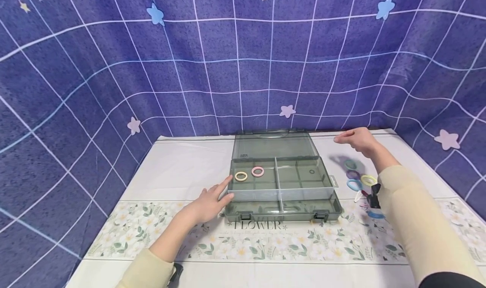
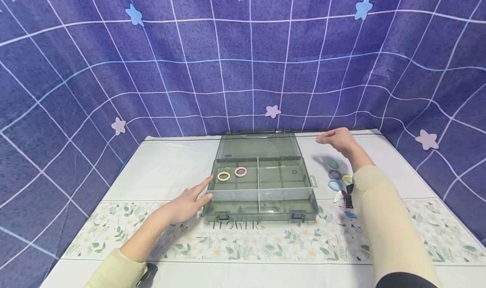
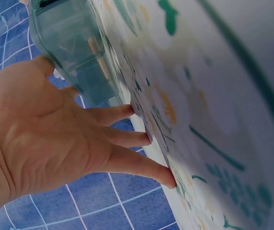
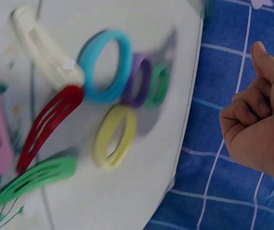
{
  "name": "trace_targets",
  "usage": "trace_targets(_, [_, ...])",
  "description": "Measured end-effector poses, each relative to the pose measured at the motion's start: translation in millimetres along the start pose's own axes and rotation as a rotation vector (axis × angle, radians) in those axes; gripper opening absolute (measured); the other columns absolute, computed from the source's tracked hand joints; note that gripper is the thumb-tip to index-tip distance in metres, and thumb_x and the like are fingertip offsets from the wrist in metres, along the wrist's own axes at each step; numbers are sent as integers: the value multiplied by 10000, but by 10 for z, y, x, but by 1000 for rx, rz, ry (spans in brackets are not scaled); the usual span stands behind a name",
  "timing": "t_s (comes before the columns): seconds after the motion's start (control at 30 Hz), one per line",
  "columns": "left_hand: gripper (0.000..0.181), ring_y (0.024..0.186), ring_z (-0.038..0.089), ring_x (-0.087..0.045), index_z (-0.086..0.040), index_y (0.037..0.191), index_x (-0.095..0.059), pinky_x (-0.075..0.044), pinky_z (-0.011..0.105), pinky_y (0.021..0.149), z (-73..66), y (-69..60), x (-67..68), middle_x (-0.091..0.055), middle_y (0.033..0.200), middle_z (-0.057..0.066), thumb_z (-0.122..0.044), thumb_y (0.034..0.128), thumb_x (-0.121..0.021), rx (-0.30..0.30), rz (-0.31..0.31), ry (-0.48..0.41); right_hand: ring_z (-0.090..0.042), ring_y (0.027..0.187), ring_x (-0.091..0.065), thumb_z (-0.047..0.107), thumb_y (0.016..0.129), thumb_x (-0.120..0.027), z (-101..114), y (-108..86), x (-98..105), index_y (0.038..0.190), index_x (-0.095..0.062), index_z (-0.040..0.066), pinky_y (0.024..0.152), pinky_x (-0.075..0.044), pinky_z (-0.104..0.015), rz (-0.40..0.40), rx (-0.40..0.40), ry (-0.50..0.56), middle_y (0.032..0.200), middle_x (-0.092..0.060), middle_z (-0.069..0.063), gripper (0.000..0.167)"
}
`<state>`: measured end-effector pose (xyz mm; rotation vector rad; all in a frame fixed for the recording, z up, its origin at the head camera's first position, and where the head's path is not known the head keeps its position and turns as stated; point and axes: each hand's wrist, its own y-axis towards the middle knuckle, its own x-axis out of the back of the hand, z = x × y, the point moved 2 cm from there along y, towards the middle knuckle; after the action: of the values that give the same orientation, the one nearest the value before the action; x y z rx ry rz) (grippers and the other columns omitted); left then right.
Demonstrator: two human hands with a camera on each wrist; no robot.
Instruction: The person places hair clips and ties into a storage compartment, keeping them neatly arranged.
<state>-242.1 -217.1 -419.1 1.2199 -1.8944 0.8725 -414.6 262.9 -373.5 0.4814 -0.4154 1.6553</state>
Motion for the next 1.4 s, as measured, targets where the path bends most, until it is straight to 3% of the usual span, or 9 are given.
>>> trace_targets(0.1, [664,1506,415,-192,-227,1651,-85,7,635,1196,4,-6,1,-260,1637,188,-494,1096,-334,1,3,-10,-20,468,-271,214,912,-781,-125,-38,60,1099,-740,-78,419,-276,-216,-6,-8,1,565,-397,152,349])
trace_targets(0.23, [664,1509,418,-180,-231,1651,-79,13,633,1196,8,-9,0,-249,1641,188,-494,1096,-332,5,10,-18,-37,502,-304,229,918,-771,-276,-93,127,1137,-714,-95,449,-316,-214,-3,-34,-45,525,-348,167,395])
trace_targets(0.43, [662,1511,419,-171,-239,1651,-67,18,633,1196,23,5,-7,-242,1644,186,-499,1097,-320,1,10,-13,-115,767,-436,283,920,-773,-467,-172,217,1140,-730,-58,654,-445,-302,-6,-65,-153,750,-563,164,408])
trace_targets(0.53, [661,1512,416,-169,-240,1651,-66,22,631,1196,31,19,-13,-241,1646,181,-501,1098,-317,-3,10,-11,-174,783,-497,270,912,-782,-547,-202,241,1103,-744,-58,656,-438,-320,-32,-62,-199,819,-690,11,382])
trace_targets(0.6, [665,1512,415,-168,-238,1651,-66,24,632,1196,33,25,-13,-242,1646,179,-507,1096,-314,-4,12,-11,-254,947,-560,254,919,-775,-589,-217,238,1103,-741,-61,785,-477,-375,-39,-48,-232,1005,-748,-111,366])
trace_targets(0.67, [668,1512,417,-168,-232,1651,-66,24,634,1195,32,27,-11,-241,1646,180,-511,1095,-310,-5,15,-12,-361,1084,-567,236,925,-767,-622,-225,230,1099,-738,-70,908,-464,-457,-35,-43,-229,1079,-738,-184,354])
trace_targets(0.77, [669,1512,418,-169,-226,1651,-64,23,636,1194,28,28,-5,-240,1645,184,-510,1095,-306,-7,16,-12,-427,1221,-523,222,925,-766,-658,-227,212,1096,-737,-75,1033,-400,-531,-39,-32,-231,1076,-749,-155,344])
trace_targets(1.17, [669,1510,422,-172,-226,1651,-58,20,638,1193,22,28,-11,-239,1644,188,-505,1096,-306,-3,21,-12,-477,1240,-514,227,920,-766,-728,-248,130,1092,-745,-50,1054,-373,-547,-40,-36,-285,1185,-684,-250,327])
trace_targets(1.4, [663,1506,419,-187,-215,1651,-65,17,642,1192,14,27,-5,-251,1637,199,-488,1100,-313,-5,16,-7,-379,1150,-570,243,897,-790,-777,-229,97,1060,-769,-26,913,-416,-348,-14,-29,-323,1072,-744,-170,315])
